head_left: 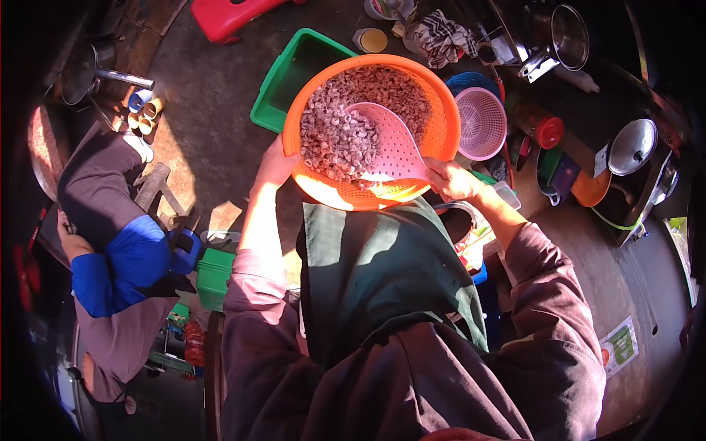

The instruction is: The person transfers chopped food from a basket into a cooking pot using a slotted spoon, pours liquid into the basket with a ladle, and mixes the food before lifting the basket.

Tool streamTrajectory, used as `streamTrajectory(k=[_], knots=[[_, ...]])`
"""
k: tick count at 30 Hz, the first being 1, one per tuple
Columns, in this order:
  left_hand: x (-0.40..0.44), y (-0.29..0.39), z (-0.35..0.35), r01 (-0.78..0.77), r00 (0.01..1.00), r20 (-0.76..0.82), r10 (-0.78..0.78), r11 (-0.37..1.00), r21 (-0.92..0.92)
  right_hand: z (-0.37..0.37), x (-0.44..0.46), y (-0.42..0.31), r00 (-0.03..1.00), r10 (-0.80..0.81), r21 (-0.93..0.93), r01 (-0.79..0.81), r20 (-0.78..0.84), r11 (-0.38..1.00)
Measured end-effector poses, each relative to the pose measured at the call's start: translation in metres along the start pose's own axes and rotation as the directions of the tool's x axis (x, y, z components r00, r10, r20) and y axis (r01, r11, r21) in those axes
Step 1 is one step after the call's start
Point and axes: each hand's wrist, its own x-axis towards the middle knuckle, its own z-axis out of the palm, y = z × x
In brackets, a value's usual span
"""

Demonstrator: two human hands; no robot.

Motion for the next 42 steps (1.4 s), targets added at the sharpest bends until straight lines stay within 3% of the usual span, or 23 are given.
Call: streamTrajectory(k=[7,10,14,17,20,25,35,42], knots=[[0.006,-0.011,0.001,-0.053,0.999,0.003,0.053,0.997,-0.059,-0.012,-0.049,-0.026,0.994,0.051,0.107,-0.041,-0.096,0.993],[0.007,-0.015,-0.001,-0.047,0.999,0.007,0.047,0.998,-0.052,-0.015,-0.059,-0.020,0.987,-0.080,0.000,0.081,-0.137,0.997],[0.006,-0.004,-0.002,-0.045,0.999,0.005,0.045,0.999,-0.028,-0.016,-0.068,-0.019,0.985,-0.087,-0.021,0.085,-0.152,0.996],[0.013,-0.014,0.000,-0.034,0.999,-0.001,0.034,0.999,-0.001,-0.011,-0.068,-0.006,0.967,-0.189,-0.061,0.181,-0.173,0.982],[0.008,-0.005,-0.001,-0.048,0.999,-0.020,0.048,0.999,0.023,-0.011,-0.074,-0.022,0.992,-0.037,0.052,0.043,-0.117,0.998],[0.014,-0.012,-0.002,-0.049,0.999,0.009,0.049,0.998,-0.027,-0.010,-0.085,-0.020,0.978,-0.168,-0.014,0.168,-0.125,0.986],[0.019,-0.030,0.000,-0.079,0.997,-0.005,0.079,0.992,-0.101,-0.012,-0.090,-0.032,0.976,-0.168,0.035,0.174,-0.137,0.984],[0.009,-0.007,-0.002,-0.036,0.999,-0.017,0.036,0.999,0.038,-0.017,-0.105,-0.051,0.963,-0.220,0.160,0.245,-0.159,0.956]])
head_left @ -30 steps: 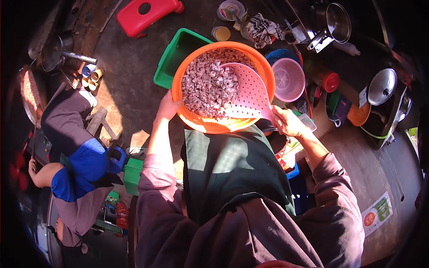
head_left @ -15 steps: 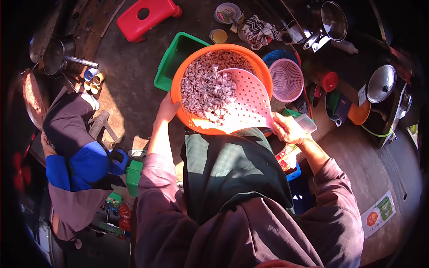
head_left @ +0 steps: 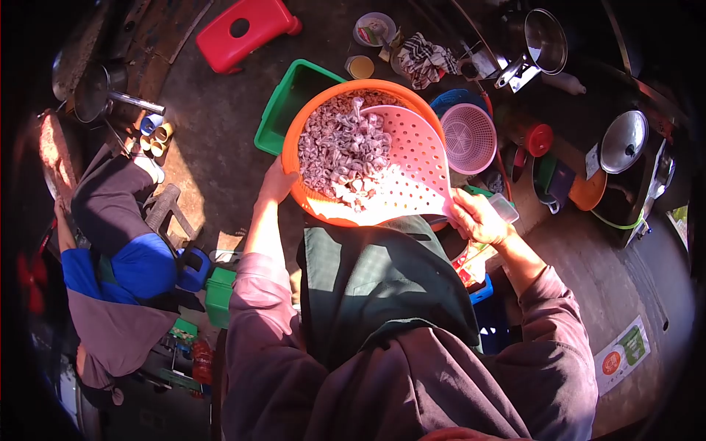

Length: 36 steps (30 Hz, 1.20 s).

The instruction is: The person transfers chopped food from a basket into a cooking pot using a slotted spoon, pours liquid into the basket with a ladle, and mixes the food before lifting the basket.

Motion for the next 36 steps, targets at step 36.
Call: streamTrajectory(k=[36], knots=[[-0.007,0.004,0.004,0.130,0.991,-0.036,-0.129,0.991,0.029,-0.343,0.225,-0.250,0.560,-0.628,-0.830,-0.476,-0.541,0.290]])
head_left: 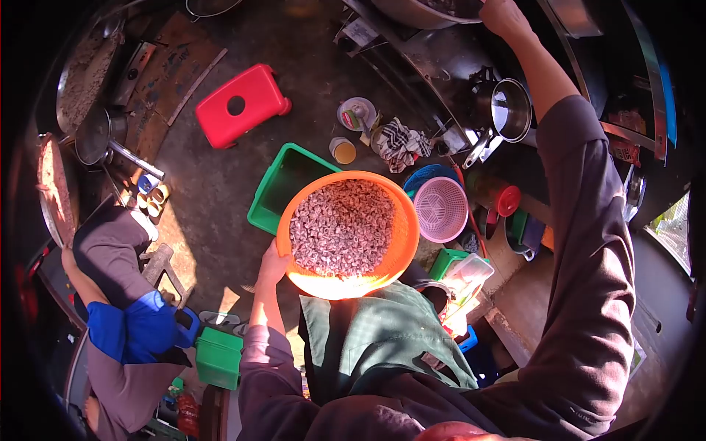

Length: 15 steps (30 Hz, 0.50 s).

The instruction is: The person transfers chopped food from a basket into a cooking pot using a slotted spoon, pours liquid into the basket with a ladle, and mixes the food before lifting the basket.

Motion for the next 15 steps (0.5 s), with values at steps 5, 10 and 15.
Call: streamTrajectory(k=[5,10,15], knots=[[0.000,0.005,-0.002,-0.032,0.999,0.013,0.033,0.995,-0.096,-0.030,-0.027,-0.048,1.000,0.025,0.061,-0.026,0.007,0.998],[-0.001,0.010,-0.003,0.008,1.000,0.000,-0.008,0.999,-0.050,-0.003,-0.018,-0.052,0.990,-0.077,-0.023,0.081,0.119,0.996],[-0.005,0.022,-0.005,0.022,1.000,-0.012,-0.022,0.999,-0.034,0.019,0.014,-0.020,0.989,-0.083,-0.222,0.109,0.122,0.969]])
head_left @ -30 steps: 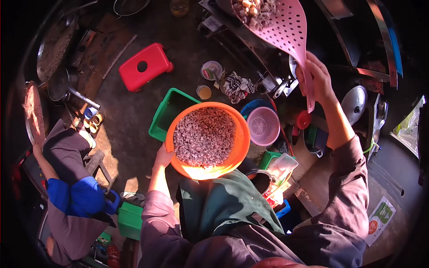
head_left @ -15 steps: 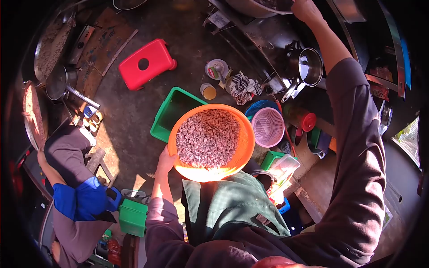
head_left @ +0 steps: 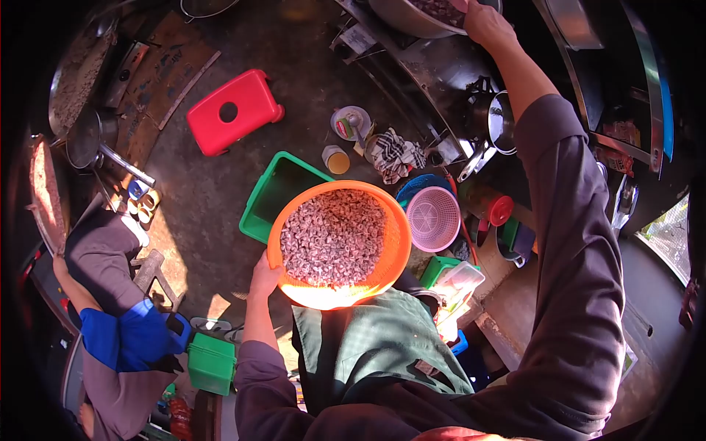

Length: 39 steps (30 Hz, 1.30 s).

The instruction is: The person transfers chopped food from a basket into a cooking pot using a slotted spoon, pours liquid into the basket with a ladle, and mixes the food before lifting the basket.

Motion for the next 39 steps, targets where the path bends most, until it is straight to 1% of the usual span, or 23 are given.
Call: streamTrajectory(k=[2,4,5,6,9,11,12,13,15,16,17,18,19,21,24,25,26,27,29,31,33,37,39], knots=[[-0.002,-0.007,-0.002,0.013,1.000,0.004,-0.013,1.000,-0.010,0.009,0.006,0.014,0.992,0.125,0.043,-0.124,-0.028,0.991],[-0.002,-0.008,-0.003,0.018,1.000,0.011,-0.018,0.999,-0.047,-0.006,-0.005,0.013,0.979,0.183,0.130,-0.172,-0.084,0.977],[-0.002,-0.007,-0.004,0.020,1.000,0.013,-0.019,0.998,-0.066,-0.014,-0.009,0.013,0.971,0.213,0.174,-0.192,-0.112,0.966],[-0.002,-0.008,-0.002,0.016,1.000,0.019,-0.014,0.997,-0.076,-0.015,-0.015,0.011,0.962,0.174,0.214,-0.128,-0.210,0.968],[-0.005,-0.010,-0.004,0.005,1.000,0.000,-0.005,0.999,-0.039,-0.021,-0.029,0.003,0.966,0.255,0.306,-0.232,-0.037,0.923],[0.000,-0.003,0.005,-0.016,0.998,-0.055,0.019,0.999,0.046,-0.007,-0.032,0.002,0.941,0.282,0.530,-0.147,-0.184,0.835],[-0.002,0.018,0.001,-0.040,0.998,-0.054,0.042,0.999,0.035,0.006,-0.040,-0.004,0.929,0.292,0.627,-0.090,-0.226,0.774],[0.013,-0.001,-0.002,-0.067,0.998,0.000,0.067,0.997,-0.024,0.012,-0.049,-0.011,0.915,0.240,0.631,0.020,-0.324,0.775],[0.026,-0.006,-0.009,-0.108,0.989,-0.094,0.112,0.993,0.050,0.004,-0.080,-0.034,0.918,0.290,0.750,0.012,-0.271,0.662],[0.027,0.006,-0.017,-0.049,0.994,-0.091,0.061,0.991,0.128,-0.030,-0.106,-0.062,0.917,0.388,0.863,-0.268,0.091,0.429],[0.038,0.002,-0.020,-0.065,0.992,-0.097,0.081,0.984,0.164,-0.024,-0.130,-0.067,0.937,0.342,0.871,-0.225,0.070,0.437],[0.044,0.008,-0.026,-0.071,0.993,-0.084,0.078,0.994,0.082,-0.008,-0.149,-0.070,0.956,0.290,0.881,-0.176,0.046,0.438],[0.045,0.015,-0.032,-0.063,0.995,-0.075,0.068,0.996,0.069,0.020,-0.170,-0.060,0.976,0.209,0.788,-0.078,-0.065,0.610],[0.050,0.019,-0.037,-0.031,0.995,-0.090,0.048,0.983,0.179,0.006,-0.229,-0.090,0.984,0.177,0.836,-0.100,0.003,0.539],[0.049,0.021,-0.042,-0.015,0.999,-0.048,0.024,0.984,0.180,0.026,-0.320,-0.131,0.995,0.102,0.881,-0.050,0.002,0.470],[0.050,0.018,-0.041,-0.026,0.998,-0.049,0.035,0.984,0.178,0.043,-0.356,-0.145,0.995,0.077,0.885,-0.087,0.058,0.457],[0.053,0.013,-0.040,-0.037,0.998,-0.049,0.047,0.984,0.176,0.046,-0.388,-0.157,0.957,0.005,0.839,-0.255,0.289,0.481],[0.056,0.010,-0.040,-0.050,0.997,-0.052,0.060,0.983,0.176,0.051,-0.411,-0.170,0.863,-0.061,0.758,-0.404,0.502,0.513],[0.058,0.018,-0.039,-0.043,0.998,-0.048,0.050,0.989,0.139,0.080,-0.442,-0.199,0.942,-0.157,0.858,-0.190,0.296,0.478],[0.055,0.015,-0.038,-0.030,0.998,-0.045,0.036,0.991,0.131,0.119,-0.466,-0.216,0.883,-0.267,0.829,-0.205,0.386,0.520],[0.060,0.007,-0.035,-0.034,0.998,-0.051,0.042,0.989,0.142,0.156,-0.472,-0.234,0.788,-0.286,0.751,-0.308,0.546,0.584],[0.068,-0.017,-0.031,-0.107,0.994,-0.027,0.109,0.991,0.084,0.241,-0.486,-0.264,0.796,-0.220,0.712,-0.334,0.564,0.617],[0.069,-0.023,-0.030,-0.117,0.993,-0.010,0.118,0.992,0.052,0.271,-0.485,-0.276,0.789,-0.181,0.720,-0.407,0.587,0.563]])
